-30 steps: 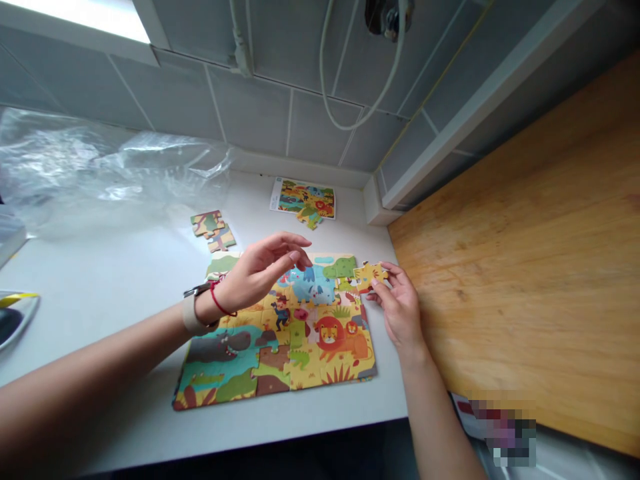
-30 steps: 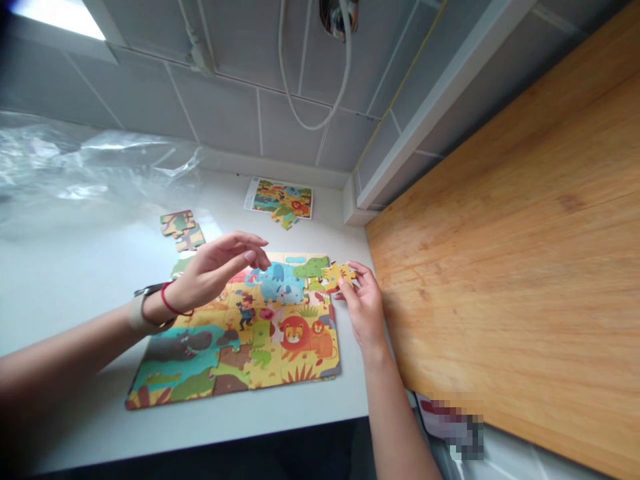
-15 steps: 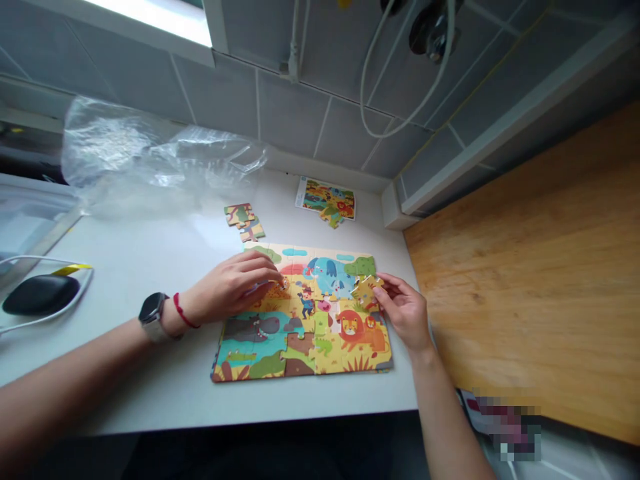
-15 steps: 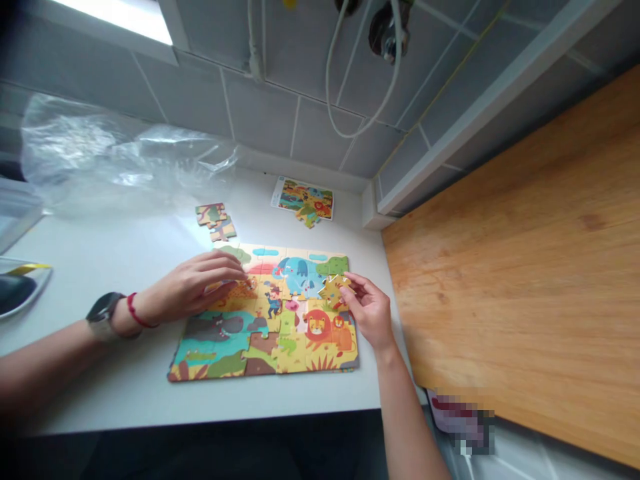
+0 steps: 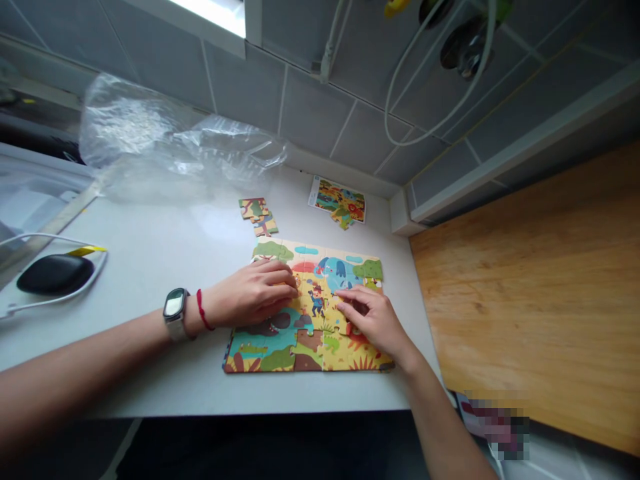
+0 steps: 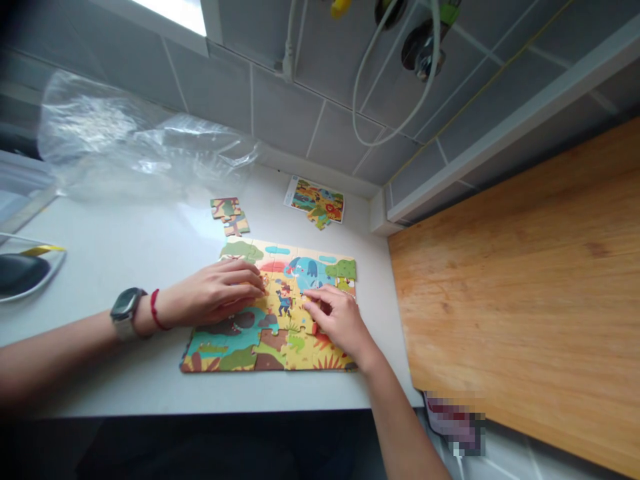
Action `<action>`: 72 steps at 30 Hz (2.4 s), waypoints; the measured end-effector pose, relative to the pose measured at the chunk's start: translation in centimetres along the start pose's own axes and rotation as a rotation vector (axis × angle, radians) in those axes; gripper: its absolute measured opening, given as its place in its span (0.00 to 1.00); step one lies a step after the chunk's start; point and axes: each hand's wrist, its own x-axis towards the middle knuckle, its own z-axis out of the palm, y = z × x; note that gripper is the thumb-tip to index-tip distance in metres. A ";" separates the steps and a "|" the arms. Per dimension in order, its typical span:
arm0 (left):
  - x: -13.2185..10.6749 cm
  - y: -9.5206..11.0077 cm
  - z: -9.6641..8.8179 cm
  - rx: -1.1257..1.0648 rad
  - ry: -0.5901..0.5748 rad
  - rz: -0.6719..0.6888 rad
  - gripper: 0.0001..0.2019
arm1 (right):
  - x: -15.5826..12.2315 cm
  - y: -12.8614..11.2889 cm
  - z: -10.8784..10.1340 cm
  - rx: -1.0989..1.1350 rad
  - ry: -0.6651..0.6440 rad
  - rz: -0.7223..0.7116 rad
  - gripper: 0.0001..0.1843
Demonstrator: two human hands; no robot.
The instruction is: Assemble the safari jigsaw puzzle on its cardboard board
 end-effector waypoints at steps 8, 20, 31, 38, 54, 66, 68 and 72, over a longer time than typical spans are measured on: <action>0.1 0.0 -0.1 -0.041 -0.019 -0.011 0.10 | -1.1 0.4 -0.1 -0.064 0.233 -0.145 0.13; 0.3 0.1 0.1 -0.049 -0.023 -0.008 0.10 | -8.0 0.5 4.2 -0.601 -0.070 -0.224 0.53; -0.1 -1.8 -0.4 0.094 0.050 -0.081 0.11 | -7.7 0.8 4.2 -0.598 -0.021 -0.213 0.46; -2.9 -7.4 -2.5 0.333 0.158 -0.510 0.24 | -5.5 1.2 2.6 -0.289 0.298 -0.223 0.22; -4.3 -9.8 -4.9 0.358 0.243 -0.623 0.12 | 7.1 6.0 -1.8 0.441 0.693 0.051 0.24; -4.3 -10.4 -6.0 0.403 0.193 -0.675 0.19 | 6.8 5.9 -2.0 0.466 0.582 0.060 0.22; -4.2 -10.2 -5.9 0.432 0.165 -0.676 0.23 | 6.8 5.9 -2.0 0.478 0.563 0.054 0.23; -4.1 -10.3 -5.6 0.436 0.088 -0.643 0.22 | 6.8 6.0 -2.0 0.515 0.540 0.034 0.25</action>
